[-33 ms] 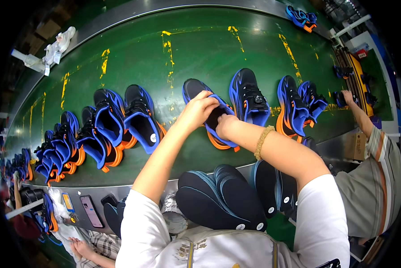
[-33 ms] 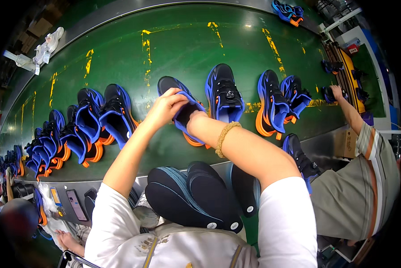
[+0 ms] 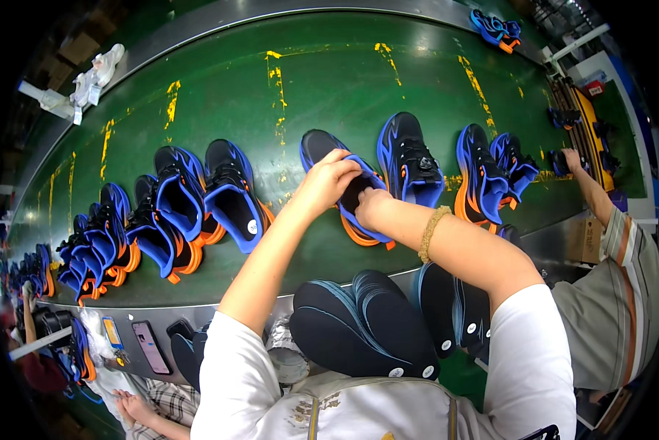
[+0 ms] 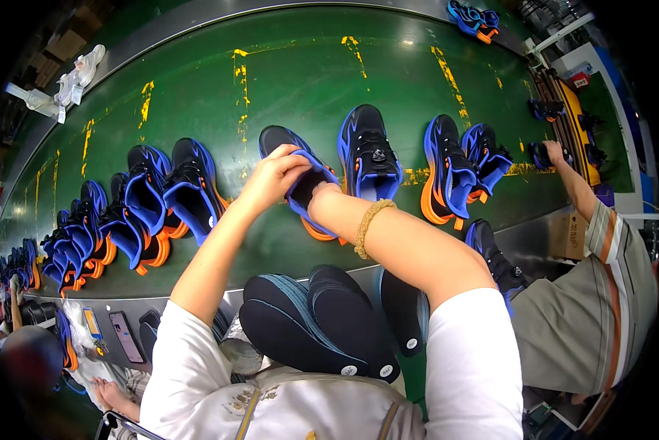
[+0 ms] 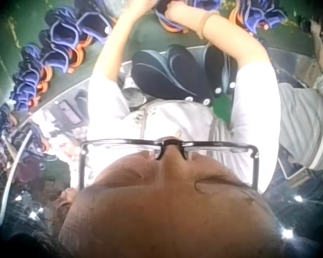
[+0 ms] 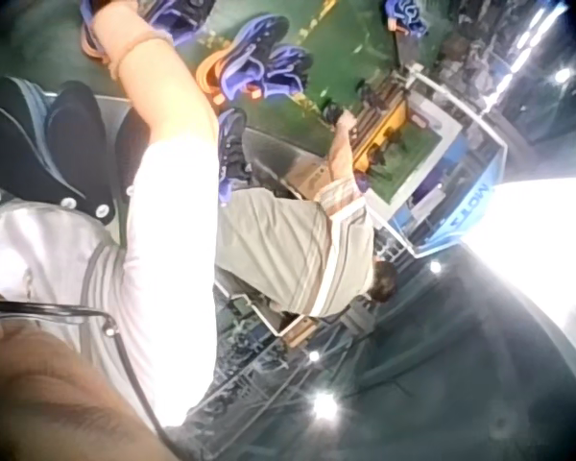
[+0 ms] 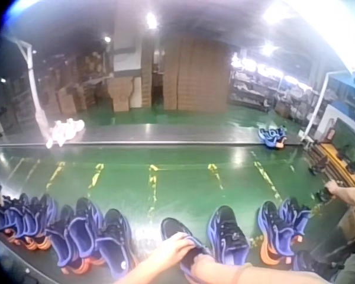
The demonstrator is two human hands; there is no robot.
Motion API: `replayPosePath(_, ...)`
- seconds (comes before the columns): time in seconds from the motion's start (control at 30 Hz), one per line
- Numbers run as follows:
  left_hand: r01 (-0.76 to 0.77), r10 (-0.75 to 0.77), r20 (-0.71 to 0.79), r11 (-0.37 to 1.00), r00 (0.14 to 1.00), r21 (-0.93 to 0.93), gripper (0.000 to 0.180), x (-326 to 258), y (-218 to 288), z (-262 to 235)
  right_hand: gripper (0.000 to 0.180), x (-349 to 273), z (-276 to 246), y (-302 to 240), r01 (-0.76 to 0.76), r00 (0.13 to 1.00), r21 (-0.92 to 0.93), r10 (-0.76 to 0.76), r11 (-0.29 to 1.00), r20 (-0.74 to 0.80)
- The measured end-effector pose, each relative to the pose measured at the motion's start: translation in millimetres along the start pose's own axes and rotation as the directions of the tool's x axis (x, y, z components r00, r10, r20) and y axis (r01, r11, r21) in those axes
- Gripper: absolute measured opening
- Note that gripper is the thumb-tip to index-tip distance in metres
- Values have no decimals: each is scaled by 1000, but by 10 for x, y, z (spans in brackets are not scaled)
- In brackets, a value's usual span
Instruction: The person inserts insoles into shoes by hand and then places a stack of insoles onto a metal shelf.
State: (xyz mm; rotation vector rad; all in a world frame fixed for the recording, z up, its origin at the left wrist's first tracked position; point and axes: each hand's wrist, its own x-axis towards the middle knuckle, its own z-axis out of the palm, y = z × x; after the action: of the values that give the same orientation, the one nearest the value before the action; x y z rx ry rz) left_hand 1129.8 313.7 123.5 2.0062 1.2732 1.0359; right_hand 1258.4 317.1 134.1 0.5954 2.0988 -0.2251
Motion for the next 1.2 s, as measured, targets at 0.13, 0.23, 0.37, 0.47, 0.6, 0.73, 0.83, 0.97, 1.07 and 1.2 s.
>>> replayPosePath(0.13,51,-52,-57,998,997,-24,11,-27,-7,14,39,-52,-257,12,32,998,94,-27,995,-52)
replayPosePath(0.23,104,-119,-139,989,983,-109,13,-12,48,89,46,-86,-196,74,139,980,92,-124,986,-153)
replayPosePath(0.37,109,-87,-270,992,959,70,13,-88,223,303,47,95,-52,171,227,913,273,-107,935,-393)
replayPosePath(0.47,13,26,-211,984,977,180,22,-142,194,356,46,184,-14,121,156,908,248,-40,956,-417)
replayPosePath(0.6,-46,69,-148,987,987,151,20,-205,129,350,45,327,100,31,62,893,217,43,974,-449)
replayPosePath(0.73,-54,89,-126,965,988,255,25,-256,109,429,44,408,139,31,12,889,196,79,980,-451)
replayPosePath(0.83,-81,159,-186,925,970,372,26,-208,68,448,44,453,107,76,2,890,172,77,985,-450)
replayPosePath(0.97,-70,185,-210,885,960,461,25,-208,62,430,43,483,102,101,-11,902,143,71,990,-426)
replayPosePath(1.07,-80,212,-194,845,958,529,24,-229,90,415,42,483,78,99,-9,909,123,59,992,-414)
replayPosePath(1.2,-87,240,-205,824,949,560,24,-251,99,422,41,476,73,103,-6,905,106,50,994,-423)
